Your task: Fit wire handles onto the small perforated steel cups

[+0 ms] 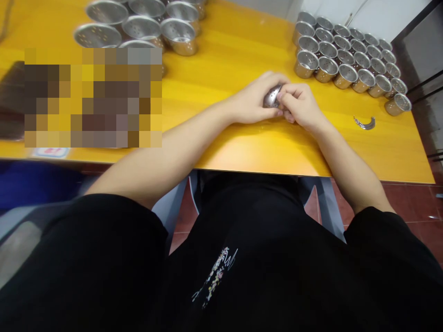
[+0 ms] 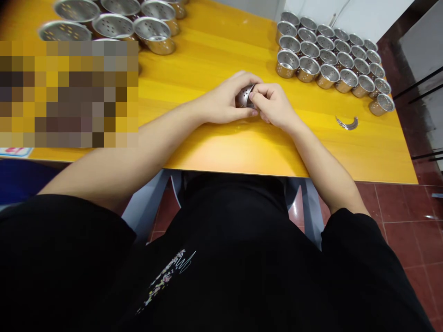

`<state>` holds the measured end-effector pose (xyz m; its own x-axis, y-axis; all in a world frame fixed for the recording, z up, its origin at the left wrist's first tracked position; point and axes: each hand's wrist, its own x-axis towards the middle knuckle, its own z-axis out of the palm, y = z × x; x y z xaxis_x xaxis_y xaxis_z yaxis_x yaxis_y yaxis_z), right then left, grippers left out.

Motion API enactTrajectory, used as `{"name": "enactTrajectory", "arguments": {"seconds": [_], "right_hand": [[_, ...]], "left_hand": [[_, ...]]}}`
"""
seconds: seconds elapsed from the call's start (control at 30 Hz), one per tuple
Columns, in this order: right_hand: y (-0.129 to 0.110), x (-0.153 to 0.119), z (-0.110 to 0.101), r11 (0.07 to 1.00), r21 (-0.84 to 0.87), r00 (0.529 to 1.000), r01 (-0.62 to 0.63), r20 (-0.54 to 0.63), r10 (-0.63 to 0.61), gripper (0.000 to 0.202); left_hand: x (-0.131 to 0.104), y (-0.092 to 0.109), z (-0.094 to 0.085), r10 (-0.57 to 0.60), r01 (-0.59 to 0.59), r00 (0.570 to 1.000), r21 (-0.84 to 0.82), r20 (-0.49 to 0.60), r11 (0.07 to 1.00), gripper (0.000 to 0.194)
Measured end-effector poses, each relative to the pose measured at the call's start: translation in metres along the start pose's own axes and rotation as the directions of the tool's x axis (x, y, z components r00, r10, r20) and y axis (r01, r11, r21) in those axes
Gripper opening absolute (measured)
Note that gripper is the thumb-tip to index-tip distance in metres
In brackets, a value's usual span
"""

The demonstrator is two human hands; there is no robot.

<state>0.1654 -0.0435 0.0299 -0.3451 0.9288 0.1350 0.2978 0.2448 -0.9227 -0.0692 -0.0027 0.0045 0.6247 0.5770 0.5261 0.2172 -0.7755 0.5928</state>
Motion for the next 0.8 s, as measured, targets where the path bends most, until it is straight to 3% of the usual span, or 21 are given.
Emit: {"name": "enactTrajectory", "arguments": {"seconds": [0.33,0.53,0.63,0.8], "right_hand": [[-0.018,-0.007,-0.002,0.997,0.063,0.996,-0.05,0.07,0.045,0.072],[-0.014,-0.007,-0.005,0.998,0.068,0.996,-0.011,0.092,0.004,0.076],[-0.013,-0.008,-0.005,0.997,0.071,0.996,0.004,0.088,-0.01,0.074],[-0.021,-0.01,-0.001,0.994,0.066,0.996,-0.083,0.048,0.08,0.067]], "left_hand": [[0.0,0.003,-0.001,-0.012,0.012,1.0,0.033,0.004,0.999,0.065],[0.0,0.01,-0.004,-0.047,0.046,0.999,0.039,0.021,0.998,0.067],[0.001,0.007,-0.003,-0.041,0.04,0.999,0.033,0.025,0.999,0.068],[0.001,-0.006,0.002,0.01,-0.01,1.0,-0.015,-0.017,1.0,0.065]]}}
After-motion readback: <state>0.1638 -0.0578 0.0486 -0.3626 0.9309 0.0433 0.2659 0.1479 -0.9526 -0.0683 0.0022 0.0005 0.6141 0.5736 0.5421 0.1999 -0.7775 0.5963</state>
